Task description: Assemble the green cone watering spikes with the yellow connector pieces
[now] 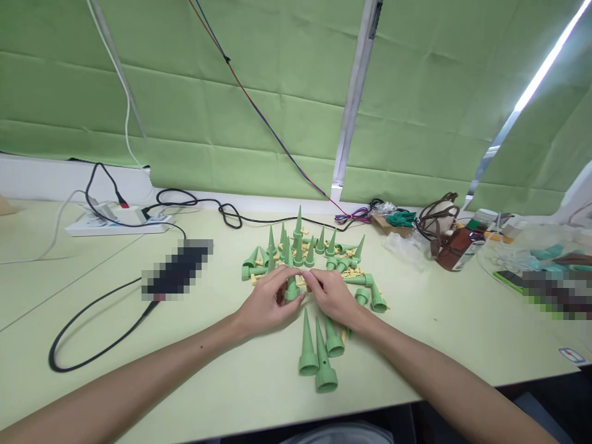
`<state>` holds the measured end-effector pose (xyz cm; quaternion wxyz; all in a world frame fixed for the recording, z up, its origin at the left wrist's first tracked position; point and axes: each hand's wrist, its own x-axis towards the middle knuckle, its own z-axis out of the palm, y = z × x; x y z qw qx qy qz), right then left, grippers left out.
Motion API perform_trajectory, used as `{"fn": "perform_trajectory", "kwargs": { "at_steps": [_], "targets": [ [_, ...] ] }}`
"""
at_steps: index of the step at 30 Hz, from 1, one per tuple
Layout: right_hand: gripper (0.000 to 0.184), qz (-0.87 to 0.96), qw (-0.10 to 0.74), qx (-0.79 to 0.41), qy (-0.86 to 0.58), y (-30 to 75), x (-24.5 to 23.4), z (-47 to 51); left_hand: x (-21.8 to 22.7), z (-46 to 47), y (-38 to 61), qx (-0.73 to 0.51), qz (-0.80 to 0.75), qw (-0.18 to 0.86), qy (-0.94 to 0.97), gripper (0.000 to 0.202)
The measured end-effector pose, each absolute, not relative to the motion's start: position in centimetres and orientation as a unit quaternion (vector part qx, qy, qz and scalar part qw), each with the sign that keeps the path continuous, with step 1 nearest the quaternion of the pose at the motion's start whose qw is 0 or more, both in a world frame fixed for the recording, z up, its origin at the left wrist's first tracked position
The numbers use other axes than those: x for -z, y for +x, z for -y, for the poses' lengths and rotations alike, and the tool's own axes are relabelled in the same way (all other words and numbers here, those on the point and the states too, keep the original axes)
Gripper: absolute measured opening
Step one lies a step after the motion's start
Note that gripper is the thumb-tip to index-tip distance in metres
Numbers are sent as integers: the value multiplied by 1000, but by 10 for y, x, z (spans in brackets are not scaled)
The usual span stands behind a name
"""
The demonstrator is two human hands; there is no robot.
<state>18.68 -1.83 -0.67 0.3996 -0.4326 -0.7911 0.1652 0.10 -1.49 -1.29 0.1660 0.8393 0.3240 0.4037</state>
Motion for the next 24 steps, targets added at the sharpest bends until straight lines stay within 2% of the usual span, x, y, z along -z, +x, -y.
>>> {"fn": "perform_trajectory", "kwargs": {
  "at_steps": [6,17,24],
  "targets": [
    [49,785,399,-174,-441,187,6,19,12,16,1,-397,-322,164,844,37],
    [19,782,455,-176,-388,185,-1,25,13,13,2,-435,-362,160,808,31],
    [18,790,443,-176,-385,186,3,23,14,14,2,-427,-355,159,816,29]
  ]
}}
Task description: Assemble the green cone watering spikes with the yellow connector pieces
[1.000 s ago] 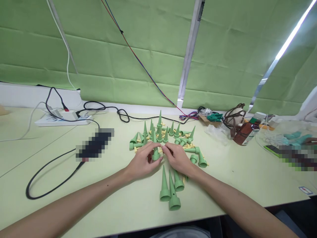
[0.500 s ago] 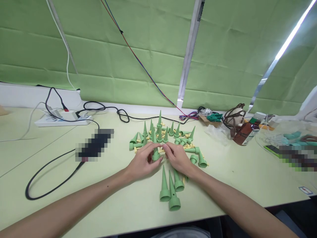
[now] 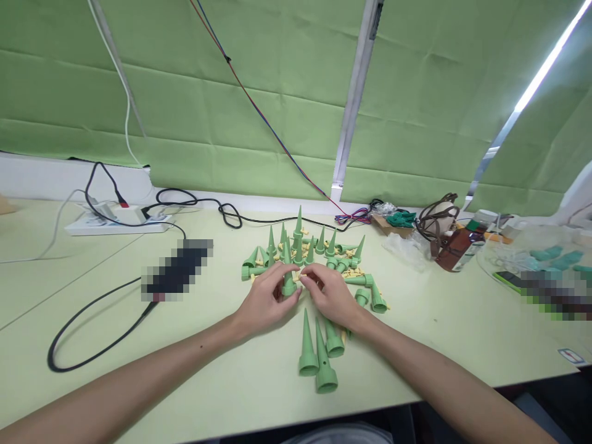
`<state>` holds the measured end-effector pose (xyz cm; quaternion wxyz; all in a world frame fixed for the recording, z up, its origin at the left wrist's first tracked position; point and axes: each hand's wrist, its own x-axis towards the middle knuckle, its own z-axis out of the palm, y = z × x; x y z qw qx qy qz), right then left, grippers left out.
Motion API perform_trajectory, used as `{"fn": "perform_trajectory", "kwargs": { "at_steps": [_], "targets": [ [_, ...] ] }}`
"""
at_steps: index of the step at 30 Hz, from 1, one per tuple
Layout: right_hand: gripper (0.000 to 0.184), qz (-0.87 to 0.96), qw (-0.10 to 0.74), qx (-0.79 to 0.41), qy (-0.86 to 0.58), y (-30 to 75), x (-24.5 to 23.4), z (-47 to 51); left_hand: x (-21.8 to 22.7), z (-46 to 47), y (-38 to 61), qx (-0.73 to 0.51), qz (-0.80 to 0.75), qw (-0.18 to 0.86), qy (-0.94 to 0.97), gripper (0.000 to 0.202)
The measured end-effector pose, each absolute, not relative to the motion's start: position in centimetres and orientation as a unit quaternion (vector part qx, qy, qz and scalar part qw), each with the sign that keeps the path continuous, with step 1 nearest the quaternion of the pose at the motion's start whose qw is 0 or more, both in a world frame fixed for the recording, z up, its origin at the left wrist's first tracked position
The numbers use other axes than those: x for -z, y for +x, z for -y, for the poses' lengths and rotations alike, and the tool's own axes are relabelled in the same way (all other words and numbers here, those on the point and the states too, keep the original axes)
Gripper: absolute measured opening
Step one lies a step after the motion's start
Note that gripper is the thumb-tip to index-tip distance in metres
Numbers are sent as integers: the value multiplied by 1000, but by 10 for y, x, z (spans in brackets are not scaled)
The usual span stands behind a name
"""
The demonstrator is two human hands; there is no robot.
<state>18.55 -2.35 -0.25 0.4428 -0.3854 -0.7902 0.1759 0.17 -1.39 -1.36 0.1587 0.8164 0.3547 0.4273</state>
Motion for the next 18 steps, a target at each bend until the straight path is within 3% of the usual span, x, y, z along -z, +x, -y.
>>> {"fn": "perform_trajectory", "kwargs": {
  "at_steps": [18],
  "targets": [
    [35,796,413,-163,-411,185,3,23,12,15,1,-402,-346,160,832,28]
  ]
}}
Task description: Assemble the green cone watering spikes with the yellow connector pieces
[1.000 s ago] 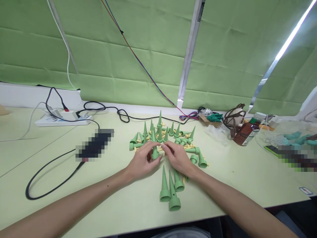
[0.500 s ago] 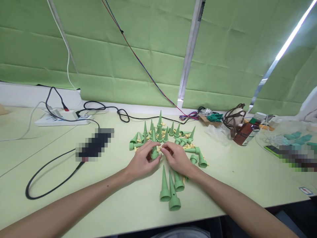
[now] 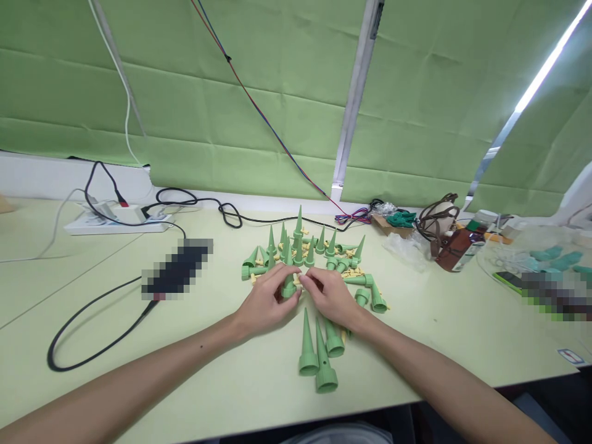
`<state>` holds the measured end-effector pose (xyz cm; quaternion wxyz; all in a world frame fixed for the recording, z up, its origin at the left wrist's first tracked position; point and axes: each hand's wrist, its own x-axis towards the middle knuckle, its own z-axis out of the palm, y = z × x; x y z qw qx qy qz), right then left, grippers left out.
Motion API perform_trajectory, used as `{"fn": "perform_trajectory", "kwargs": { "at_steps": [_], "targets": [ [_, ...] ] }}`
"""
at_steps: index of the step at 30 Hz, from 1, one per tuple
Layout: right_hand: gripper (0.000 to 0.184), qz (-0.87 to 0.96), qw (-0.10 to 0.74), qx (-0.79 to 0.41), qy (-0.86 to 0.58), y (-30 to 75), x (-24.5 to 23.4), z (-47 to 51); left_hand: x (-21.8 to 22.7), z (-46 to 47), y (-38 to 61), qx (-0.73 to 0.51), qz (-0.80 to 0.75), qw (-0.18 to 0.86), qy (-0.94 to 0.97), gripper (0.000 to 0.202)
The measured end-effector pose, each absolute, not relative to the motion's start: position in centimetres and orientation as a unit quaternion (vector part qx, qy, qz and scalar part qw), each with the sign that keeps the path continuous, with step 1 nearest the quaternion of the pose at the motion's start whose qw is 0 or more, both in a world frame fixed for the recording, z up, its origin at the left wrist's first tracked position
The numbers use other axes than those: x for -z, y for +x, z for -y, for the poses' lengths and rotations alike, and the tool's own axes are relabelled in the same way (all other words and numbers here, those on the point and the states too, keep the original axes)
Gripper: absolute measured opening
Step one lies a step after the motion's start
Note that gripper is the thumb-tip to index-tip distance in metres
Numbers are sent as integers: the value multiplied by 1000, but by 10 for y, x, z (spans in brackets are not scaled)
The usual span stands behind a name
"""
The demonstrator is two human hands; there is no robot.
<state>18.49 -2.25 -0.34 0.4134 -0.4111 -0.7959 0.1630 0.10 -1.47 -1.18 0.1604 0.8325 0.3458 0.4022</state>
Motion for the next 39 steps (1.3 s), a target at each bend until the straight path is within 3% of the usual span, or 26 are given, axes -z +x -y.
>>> {"fn": "perform_trajectory", "kwargs": {
  "at_steps": [31,39],
  "targets": [
    [54,788,374,-206,-443,183,4,23,12,16,1,-407,-325,145,841,23],
    [28,782,414,-217,-413,183,0,27,13,14,1,-426,-332,142,830,22]
  ]
}}
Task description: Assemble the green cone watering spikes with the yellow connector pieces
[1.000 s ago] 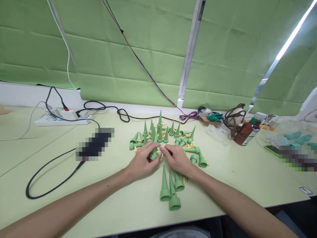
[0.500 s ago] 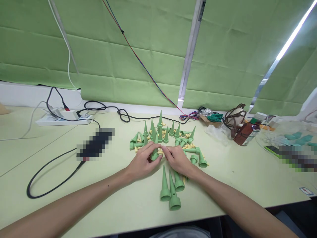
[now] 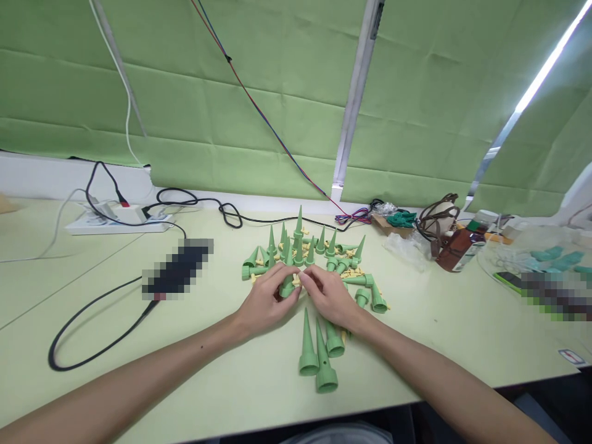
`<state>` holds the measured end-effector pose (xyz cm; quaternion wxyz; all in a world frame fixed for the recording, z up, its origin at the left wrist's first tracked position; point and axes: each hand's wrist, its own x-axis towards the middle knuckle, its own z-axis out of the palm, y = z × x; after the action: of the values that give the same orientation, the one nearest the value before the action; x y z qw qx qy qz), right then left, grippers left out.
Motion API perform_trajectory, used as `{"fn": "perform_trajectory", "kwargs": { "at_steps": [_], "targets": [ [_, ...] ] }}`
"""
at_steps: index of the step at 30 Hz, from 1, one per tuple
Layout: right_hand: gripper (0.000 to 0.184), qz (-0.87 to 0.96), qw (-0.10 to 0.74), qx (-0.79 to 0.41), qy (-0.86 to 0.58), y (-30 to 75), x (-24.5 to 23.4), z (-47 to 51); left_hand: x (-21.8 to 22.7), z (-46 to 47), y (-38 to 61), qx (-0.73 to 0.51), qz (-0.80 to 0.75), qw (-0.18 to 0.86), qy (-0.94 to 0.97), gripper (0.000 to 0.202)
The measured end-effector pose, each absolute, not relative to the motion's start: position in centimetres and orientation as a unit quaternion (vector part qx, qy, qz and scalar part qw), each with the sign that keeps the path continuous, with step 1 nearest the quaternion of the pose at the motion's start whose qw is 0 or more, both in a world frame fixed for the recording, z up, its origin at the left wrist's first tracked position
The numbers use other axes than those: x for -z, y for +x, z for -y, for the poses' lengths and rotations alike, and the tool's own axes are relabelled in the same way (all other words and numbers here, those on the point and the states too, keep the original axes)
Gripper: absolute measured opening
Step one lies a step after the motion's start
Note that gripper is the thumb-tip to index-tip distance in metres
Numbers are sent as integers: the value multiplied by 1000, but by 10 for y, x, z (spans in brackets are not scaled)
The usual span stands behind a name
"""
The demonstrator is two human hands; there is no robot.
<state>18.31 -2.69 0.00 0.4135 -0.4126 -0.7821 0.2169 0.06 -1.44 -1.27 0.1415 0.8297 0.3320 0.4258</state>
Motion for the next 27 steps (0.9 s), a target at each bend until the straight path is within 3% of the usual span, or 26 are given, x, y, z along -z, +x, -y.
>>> {"fn": "perform_trajectory", "kwargs": {
  "at_steps": [3,8,27],
  "targets": [
    [14,786,421,-230,-391,183,0,28,13,13,0,-433,-347,133,822,22],
    [7,798,431,-209,-366,184,2,28,13,12,0,-432,-344,128,824,22],
    [26,803,404,-177,-401,183,3,26,15,13,1,-423,-330,127,834,22]
  ]
}}
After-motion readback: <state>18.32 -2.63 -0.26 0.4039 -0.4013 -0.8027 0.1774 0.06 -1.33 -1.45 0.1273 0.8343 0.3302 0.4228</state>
